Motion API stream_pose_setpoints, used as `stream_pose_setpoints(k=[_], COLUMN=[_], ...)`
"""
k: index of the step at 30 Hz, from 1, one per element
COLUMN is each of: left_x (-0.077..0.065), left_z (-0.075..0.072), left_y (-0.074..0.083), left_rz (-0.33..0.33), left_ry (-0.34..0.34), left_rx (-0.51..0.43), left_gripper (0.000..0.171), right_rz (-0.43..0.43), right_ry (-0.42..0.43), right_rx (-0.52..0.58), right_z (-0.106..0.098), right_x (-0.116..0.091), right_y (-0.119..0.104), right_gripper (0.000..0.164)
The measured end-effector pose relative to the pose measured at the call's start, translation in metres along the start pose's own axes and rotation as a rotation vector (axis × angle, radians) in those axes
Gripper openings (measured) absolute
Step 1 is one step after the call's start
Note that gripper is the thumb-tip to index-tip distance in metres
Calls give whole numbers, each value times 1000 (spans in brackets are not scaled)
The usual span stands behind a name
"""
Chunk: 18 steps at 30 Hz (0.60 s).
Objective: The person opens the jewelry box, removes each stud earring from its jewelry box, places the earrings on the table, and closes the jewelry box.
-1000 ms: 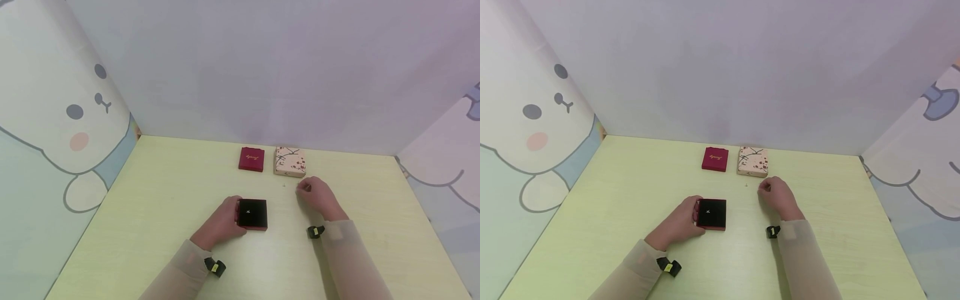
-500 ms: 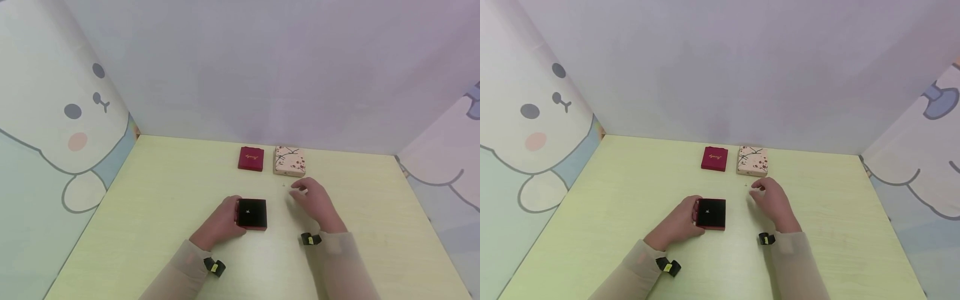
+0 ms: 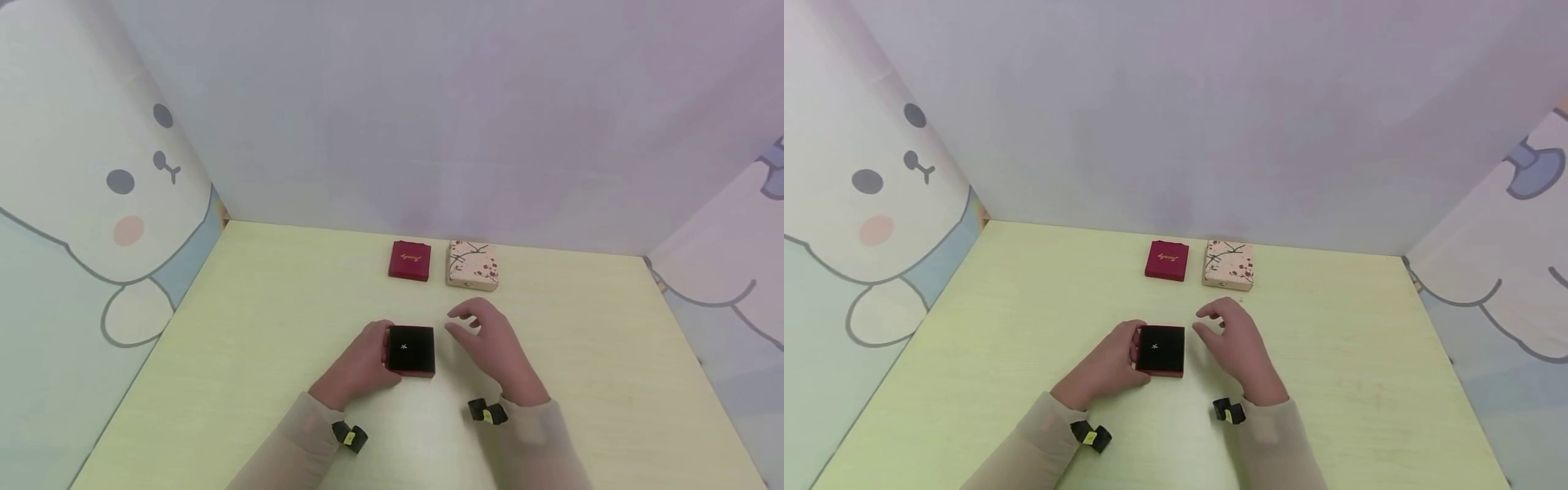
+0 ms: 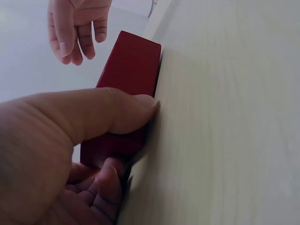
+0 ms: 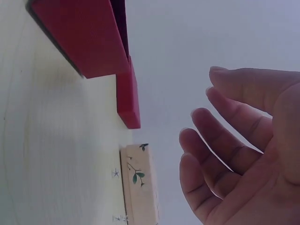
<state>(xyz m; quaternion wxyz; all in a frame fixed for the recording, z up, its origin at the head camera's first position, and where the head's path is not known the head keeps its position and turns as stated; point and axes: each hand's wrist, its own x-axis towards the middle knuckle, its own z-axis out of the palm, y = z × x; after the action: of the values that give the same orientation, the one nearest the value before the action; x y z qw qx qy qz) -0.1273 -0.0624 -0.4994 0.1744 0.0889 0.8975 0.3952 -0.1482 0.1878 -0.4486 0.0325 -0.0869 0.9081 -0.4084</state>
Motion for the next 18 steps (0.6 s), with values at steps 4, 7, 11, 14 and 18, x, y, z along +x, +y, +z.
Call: stream_pose_setpoints(k=[4,7,11,14,18], left_x=[-1,-1,-2,-2,-3], left_z=[-1,-2,-3,-4,-5], left_y=[1,1,1,2,2], left_rz=[-4,-1,26,45,45], left_ry=[-4,-9,-12,-14,-13], left_rx=[-9,-6,4,3,4], left_gripper=[83,84,82,81,80], right_rz=[-25,-29,-78,-143,-201], right_ry=[4,-13,-44,-64,-101], right_rx=[41,84,136,152,153], right_z=[11,22,36,44,53], right_x=[1,2,3,4,4], right_y=[-2,-4,-3,0,3], right_gripper=[17,17,13,11,13])
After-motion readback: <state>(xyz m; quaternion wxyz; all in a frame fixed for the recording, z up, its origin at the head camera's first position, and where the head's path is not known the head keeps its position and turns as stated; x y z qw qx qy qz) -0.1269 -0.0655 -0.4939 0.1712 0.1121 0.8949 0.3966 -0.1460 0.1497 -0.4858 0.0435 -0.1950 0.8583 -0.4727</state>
